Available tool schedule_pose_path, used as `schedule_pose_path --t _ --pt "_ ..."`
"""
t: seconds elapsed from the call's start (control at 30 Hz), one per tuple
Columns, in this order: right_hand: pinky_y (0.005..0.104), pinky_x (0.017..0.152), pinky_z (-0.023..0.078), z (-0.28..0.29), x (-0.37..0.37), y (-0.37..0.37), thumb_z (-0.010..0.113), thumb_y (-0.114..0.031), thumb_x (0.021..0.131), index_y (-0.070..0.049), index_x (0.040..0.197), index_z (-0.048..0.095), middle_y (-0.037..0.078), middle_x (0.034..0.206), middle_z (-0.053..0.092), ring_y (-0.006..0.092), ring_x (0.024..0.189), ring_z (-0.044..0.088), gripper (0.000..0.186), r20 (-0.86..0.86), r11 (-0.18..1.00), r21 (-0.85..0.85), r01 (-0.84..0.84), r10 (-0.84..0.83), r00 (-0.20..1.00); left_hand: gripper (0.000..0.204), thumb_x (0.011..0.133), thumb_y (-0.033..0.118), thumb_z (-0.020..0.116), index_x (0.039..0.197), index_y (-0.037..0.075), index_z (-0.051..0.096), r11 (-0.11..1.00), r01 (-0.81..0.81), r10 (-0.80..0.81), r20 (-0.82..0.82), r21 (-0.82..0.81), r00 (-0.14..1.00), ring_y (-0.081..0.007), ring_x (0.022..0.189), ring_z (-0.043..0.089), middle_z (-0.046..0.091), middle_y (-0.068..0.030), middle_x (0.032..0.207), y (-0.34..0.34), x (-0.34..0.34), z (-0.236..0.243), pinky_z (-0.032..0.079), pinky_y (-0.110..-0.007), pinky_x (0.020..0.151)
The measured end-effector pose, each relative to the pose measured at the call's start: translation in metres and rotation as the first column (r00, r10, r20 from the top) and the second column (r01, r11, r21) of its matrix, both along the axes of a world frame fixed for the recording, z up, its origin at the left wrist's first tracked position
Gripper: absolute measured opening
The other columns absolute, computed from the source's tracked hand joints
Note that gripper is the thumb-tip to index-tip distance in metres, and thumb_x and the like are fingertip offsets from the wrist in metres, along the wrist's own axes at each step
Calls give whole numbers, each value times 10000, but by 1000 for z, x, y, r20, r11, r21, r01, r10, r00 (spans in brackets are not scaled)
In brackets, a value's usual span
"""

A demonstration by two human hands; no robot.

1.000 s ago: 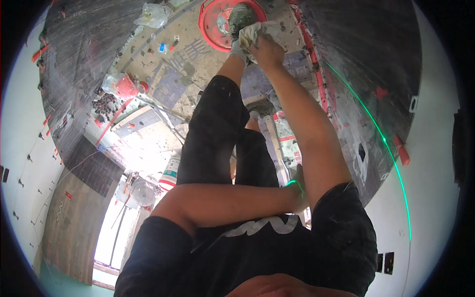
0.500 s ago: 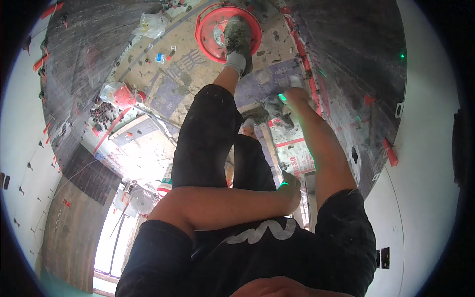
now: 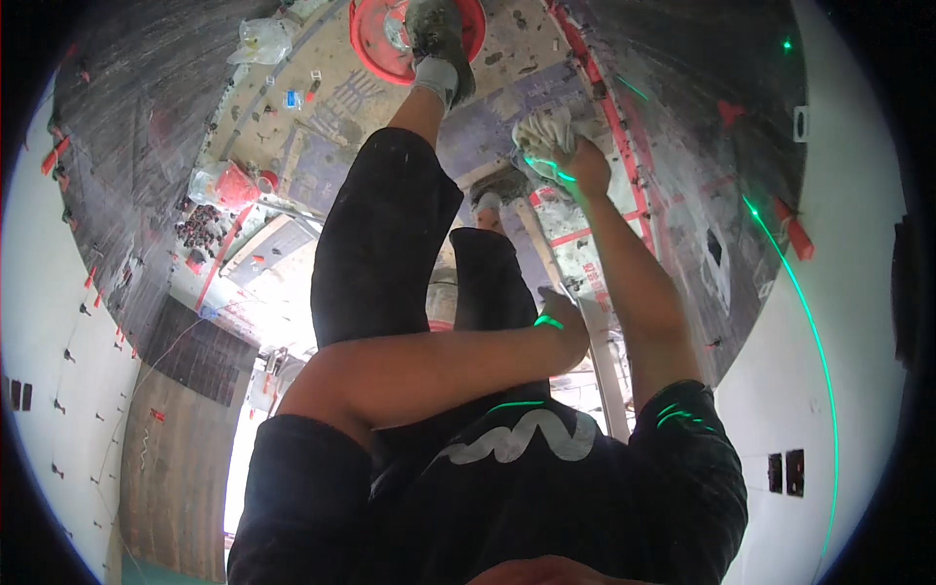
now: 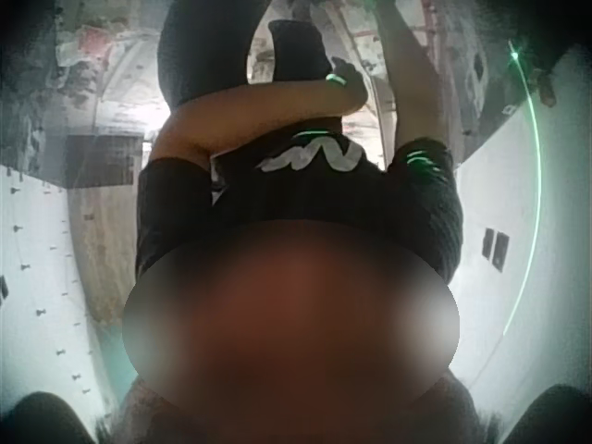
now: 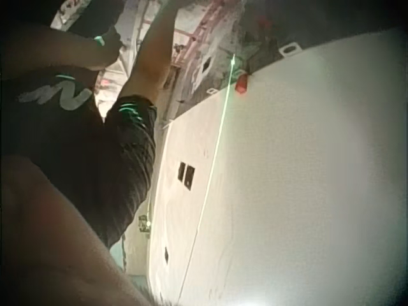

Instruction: Installing large format wall tiles using a leveling system, spacers, and a rubber mallet.

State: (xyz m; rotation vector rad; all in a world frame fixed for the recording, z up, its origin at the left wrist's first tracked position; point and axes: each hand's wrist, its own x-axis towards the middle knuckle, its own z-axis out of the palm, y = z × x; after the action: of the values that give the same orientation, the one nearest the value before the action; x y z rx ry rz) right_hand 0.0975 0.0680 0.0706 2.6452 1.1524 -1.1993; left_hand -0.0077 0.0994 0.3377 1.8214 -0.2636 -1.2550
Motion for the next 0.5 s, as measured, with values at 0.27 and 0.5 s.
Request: schedule_pose_path --t 0.27,0.5 --pt "457 777 524 -118 -99 -134 640 -356 796 -65 1097 605 183 1000 655 358 908 650 421 -285 900 -148 -411 359 889 467 880 258 481 1186 -81 576 984 -154 144 112 87 983 -495 1164 466 515 -308 1250 -39 -62 50 306 -730 928" --pt "461 817 515 -151 -215 -148 592 -385 819 -38 1010 675 209 1022 665 357 965 645 405 -397 888 -438 -140 -51 916 456 879 269 480 1155 -75 593 959 -173 169 40 224 985 -478 1160 478 539 -281 1226 -46 -80 32 346 -701 920"
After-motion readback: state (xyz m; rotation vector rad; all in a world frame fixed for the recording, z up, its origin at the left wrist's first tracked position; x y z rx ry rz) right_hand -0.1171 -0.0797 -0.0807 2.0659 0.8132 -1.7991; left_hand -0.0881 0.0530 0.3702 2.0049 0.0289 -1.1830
